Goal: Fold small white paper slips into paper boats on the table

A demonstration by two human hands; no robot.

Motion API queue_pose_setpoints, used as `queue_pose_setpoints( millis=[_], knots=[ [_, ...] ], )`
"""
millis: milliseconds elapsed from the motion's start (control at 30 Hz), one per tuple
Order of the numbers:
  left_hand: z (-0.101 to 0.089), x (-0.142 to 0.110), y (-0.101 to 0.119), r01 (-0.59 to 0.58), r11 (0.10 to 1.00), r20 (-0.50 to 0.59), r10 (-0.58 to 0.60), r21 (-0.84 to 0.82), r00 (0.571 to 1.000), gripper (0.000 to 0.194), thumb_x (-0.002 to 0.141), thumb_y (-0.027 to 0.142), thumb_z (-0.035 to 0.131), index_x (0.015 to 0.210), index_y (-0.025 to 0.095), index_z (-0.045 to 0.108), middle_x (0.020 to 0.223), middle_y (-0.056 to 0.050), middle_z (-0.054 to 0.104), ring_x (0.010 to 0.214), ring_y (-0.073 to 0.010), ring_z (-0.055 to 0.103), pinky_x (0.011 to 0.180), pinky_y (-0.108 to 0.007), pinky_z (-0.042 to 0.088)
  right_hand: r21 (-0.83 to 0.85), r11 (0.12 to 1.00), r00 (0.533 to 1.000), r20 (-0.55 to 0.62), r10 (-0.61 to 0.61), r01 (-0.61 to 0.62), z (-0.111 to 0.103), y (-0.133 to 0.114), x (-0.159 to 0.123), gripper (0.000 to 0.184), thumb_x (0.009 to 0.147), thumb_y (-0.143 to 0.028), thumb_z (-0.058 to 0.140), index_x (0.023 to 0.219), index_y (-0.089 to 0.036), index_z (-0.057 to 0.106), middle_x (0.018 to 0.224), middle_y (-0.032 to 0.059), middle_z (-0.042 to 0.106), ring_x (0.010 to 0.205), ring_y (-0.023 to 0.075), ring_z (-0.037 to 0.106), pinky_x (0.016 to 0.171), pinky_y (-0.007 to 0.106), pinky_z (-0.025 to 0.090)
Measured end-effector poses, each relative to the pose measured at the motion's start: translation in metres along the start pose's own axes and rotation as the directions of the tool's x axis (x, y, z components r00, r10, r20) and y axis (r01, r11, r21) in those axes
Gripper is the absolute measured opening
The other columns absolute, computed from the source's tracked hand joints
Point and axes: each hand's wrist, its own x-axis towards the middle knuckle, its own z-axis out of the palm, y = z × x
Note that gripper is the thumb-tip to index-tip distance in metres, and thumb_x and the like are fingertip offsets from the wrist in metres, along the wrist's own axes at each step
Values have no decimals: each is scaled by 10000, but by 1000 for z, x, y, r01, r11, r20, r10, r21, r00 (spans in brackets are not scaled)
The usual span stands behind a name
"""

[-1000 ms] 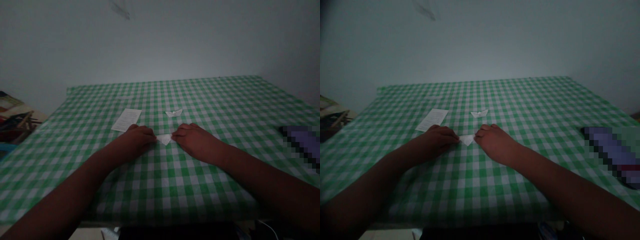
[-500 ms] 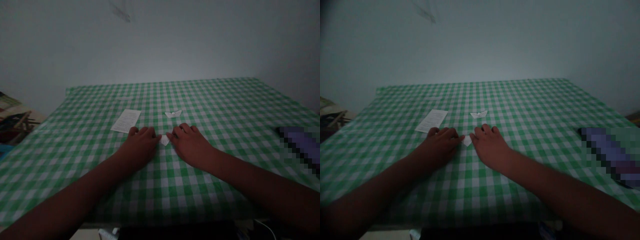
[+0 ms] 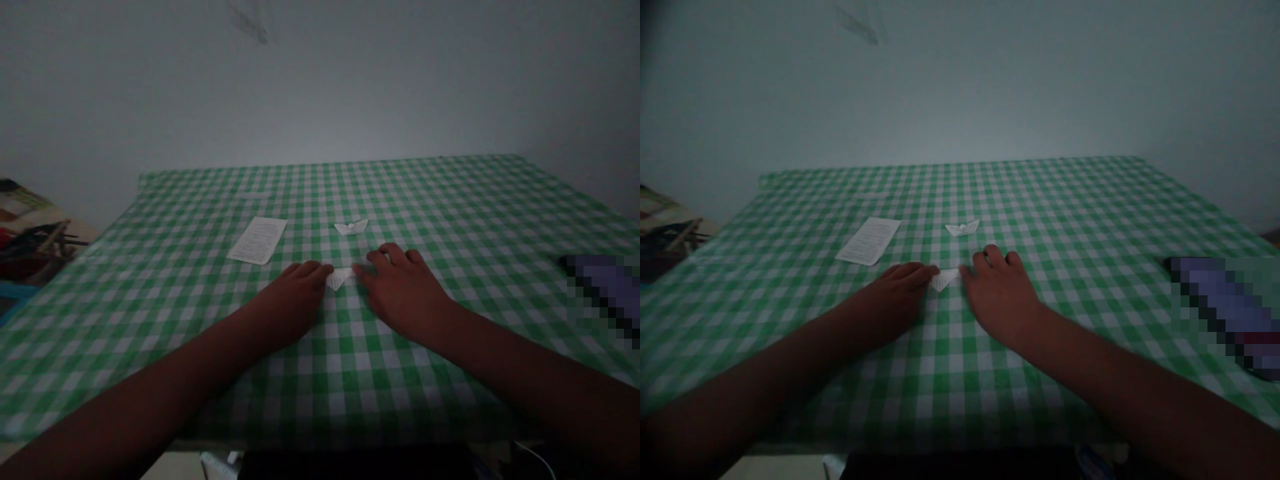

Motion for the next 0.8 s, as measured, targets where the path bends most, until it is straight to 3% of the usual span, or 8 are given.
queue_pose_setpoints(
  millis=[167, 400, 567, 667, 800],
  knots=[
    [-5, 1, 2, 0, 1000, 15, 0, 12, 1000, 299, 897, 105, 462, 1125, 81, 654, 1368, -161, 559, 1234, -289, 519, 1075, -441, 430, 47, 999, 1000, -4, 0, 0, -4, 2, 6, 332, 958, -213, 469, 1218, -135, 661, 1254, 170, 626, 1124, 368, 498, 841, 508, 422],
    [-10, 2, 5, 40, 998, 35, -38, -50, 999, 293, 885, 70, 466, 1120, 57, 640, 1311, -170, 601, 1186, -298, 569, 1040, -468, 452, 153, 968, 979, 5, -202, 198, 4, -4, 5, 399, 987, -172, 413, 1359, -128, 550, 1378, 95, 581, 1197, 303, 472, 896, 473, 410],
    [-21, 5, 5, 155, 982, 88, -146, -106, 985, 316, 872, 42, 443, 1131, 106, 613, 1187, -126, 654, 1035, -255, 628, 930, -433, 506, 170, 967, 980, 12, -197, 192, 3, -3, 4, 402, 976, -168, 441, 1361, -141, 553, 1351, 104, 611, 1186, 308, 496, 888, 492, 404],
    [-25, 4, 5, 222, 972, 129, -211, -73, 969, 233, 887, 72, 427, 1016, 107, 617, 1014, -117, 661, 886, -241, 633, 835, -415, 518, 182, 967, 983, 20, -185, 178, 0, -3, 4, 399, 973, -167, 444, 1353, -151, 566, 1354, 99, 615, 1169, 312, 511, 888, 503, 400],
    [-24, 0, 3, 215, 976, 117, -209, -39, 971, 176, 906, 118, 426, 923, 120, 601, 893, -100, 623, 799, -239, 602, 780, -423, 503, 205, 964, 984, 18, -178, 171, 0, -4, 5, 392, 976, -182, 451, 1347, -158, 576, 1357, 88, 618, 1161, 317, 512, 891, 499, 394]
  ],
)
